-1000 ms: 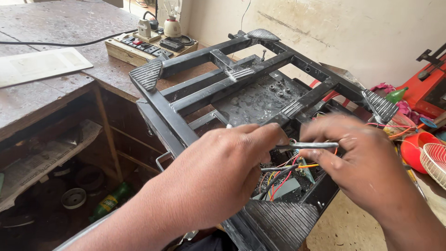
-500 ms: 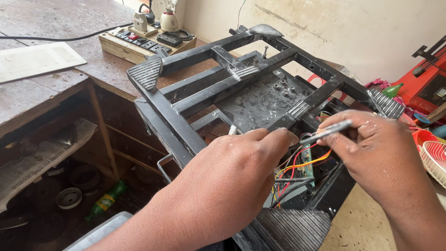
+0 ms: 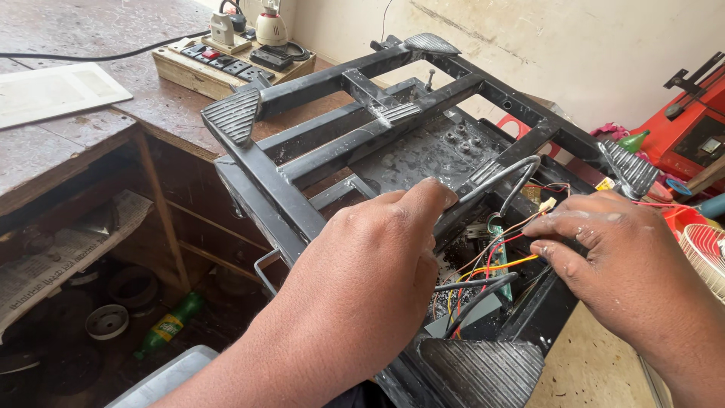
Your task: The person works on the internal wiring of a disassembled electronic device, likely a ceiling fan. They connect and disconnect various colored wires to a green circuit board, using their hands to manipulate the components within the black plastic frame.
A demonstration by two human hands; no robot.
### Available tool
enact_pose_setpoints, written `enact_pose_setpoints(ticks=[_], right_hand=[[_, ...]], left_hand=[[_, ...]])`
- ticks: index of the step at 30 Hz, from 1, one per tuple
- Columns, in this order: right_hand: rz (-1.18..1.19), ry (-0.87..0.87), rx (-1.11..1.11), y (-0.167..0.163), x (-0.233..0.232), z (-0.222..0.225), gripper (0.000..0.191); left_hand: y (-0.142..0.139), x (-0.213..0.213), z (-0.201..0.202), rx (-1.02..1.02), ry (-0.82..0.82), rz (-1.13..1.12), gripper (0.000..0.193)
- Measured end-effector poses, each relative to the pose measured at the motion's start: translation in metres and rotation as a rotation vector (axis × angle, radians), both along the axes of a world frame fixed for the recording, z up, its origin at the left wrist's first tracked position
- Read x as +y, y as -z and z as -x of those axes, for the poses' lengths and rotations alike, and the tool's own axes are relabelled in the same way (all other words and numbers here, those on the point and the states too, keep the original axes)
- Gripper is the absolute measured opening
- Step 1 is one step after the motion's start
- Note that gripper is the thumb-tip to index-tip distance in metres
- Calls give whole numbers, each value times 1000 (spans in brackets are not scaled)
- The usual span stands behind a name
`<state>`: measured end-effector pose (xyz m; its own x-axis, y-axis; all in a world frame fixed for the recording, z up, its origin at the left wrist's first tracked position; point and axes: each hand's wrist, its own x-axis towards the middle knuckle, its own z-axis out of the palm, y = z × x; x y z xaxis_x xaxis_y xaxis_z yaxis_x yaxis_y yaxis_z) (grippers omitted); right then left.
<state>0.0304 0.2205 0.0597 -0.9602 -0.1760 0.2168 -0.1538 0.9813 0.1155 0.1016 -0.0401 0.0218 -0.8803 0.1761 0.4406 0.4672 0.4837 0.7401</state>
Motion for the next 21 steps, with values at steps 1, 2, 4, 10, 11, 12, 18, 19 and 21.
enact_pose_setpoints(ticks=[1,2,4,10,11,12,18,19,21], right_hand=[[5,-122,51,2,2,0,26],[12,-244,105,4,4,1,29],[-43,-318,115,9,6,4,34],[-160,-210,92,14,10,6,13],[-108,-225,111,12,12,4,12],[-56,-241,130,9,14,2,11],[58,-222,222,-2,19,-15,11],[175,-246,262,-1,18,-18,12],[411,-294,339,-1,17,-22,15]], left_hand=[[0,0,0,1,1,-4,37],[0,1,0,2,2,-7,37],[0,1,-1,24,2,-21,39],[0,1,-2,49,-12,-7,39],[0,1,-2,50,-17,-5,38],[0,1,-2,50,-23,-4,38],[1,1,-1,39,-48,0,39],[1,1,-1,18,-44,-3,39],[0,1,-1,-25,-37,-10,38]])
